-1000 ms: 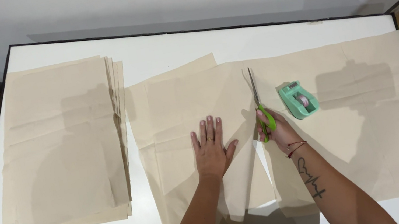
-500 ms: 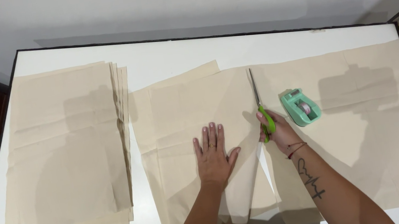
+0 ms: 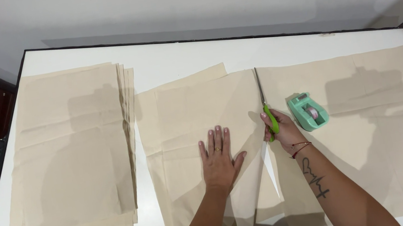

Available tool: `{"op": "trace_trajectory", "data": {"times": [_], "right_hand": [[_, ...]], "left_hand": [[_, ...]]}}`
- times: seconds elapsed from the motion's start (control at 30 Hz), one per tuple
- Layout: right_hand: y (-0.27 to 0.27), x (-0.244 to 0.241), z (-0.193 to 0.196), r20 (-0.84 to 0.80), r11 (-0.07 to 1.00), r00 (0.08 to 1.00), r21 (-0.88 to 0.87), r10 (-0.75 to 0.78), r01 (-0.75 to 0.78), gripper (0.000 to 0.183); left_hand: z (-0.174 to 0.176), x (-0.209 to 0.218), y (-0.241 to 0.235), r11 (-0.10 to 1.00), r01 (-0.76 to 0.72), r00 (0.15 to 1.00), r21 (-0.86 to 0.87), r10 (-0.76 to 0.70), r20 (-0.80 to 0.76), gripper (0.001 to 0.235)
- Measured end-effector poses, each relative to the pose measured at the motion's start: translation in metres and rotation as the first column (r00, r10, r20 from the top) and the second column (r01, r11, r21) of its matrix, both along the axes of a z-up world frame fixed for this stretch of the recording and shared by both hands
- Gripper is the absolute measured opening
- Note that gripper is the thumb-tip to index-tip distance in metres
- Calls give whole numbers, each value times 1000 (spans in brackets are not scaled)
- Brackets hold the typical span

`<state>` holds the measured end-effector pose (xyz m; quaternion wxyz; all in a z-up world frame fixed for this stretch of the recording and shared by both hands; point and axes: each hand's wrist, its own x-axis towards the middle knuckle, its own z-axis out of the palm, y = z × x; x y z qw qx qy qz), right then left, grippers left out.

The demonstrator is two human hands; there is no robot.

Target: The person cuts a large sheet of beige paper into smaller pieces using green-handled scissors on a white table. They then fold the cut pieces and measure one of them with a red measuring tape.

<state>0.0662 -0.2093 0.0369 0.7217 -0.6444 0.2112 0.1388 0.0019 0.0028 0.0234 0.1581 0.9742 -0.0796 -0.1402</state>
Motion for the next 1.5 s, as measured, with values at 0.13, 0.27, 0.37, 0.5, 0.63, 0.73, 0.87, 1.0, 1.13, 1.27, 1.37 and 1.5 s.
{"op": "trace_trajectory", "data": {"times": [0.13,0.27,0.37,0.5,0.63,0.73,0.87,1.0,1.13,1.27,1.37,1.5], "right_hand": [[-4,5,-12,8,1000,1000,-3,3,-3,39],[0,19,-5,19,999,999,-37,31,-30,41],[4,29,7,8,999,1000,-32,21,-21,43],[3,38,12,-25,1000,999,3,25,-25,47],[2,40,5,-23,1000,1000,-8,13,-13,50],[-2,43,-9,-10,997,999,-65,36,-36,44],[-5,43,-14,36,997,998,-56,60,-58,39],[-10,35,-6,58,998,997,-49,53,-50,38],[-6,42,5,105,999,994,-31,32,-29,37],[3,55,34,71,993,994,-83,87,-81,31],[2,60,28,124,998,992,-44,-35,40,39],[-23,33,58,338,982,932,-86,-132,170,35]], "left_hand": [[0,0,0,1000,3,1000,3,-3,-12,86],[7,1,1,1000,4,999,11,-4,-34,86],[10,0,1,1000,11,999,-1,-11,-31,86],[10,-1,1,1000,13,999,11,-12,-30,86],[10,0,1,1000,15,999,6,-15,-41,87],[11,0,1,1000,12,999,4,-11,-53,87],[10,1,2,1000,6,1000,-14,-6,-23,86],[12,0,0,1000,1,1000,5,-1,-28,84],[-2,-4,1,1000,28,1000,7,-28,12,83],[-35,-6,1,956,-82,799,281,-106,593,88],[-37,-6,2,953,-89,795,290,-108,598,88],[-40,-3,2,938,-110,764,329,-132,631,89]]}}
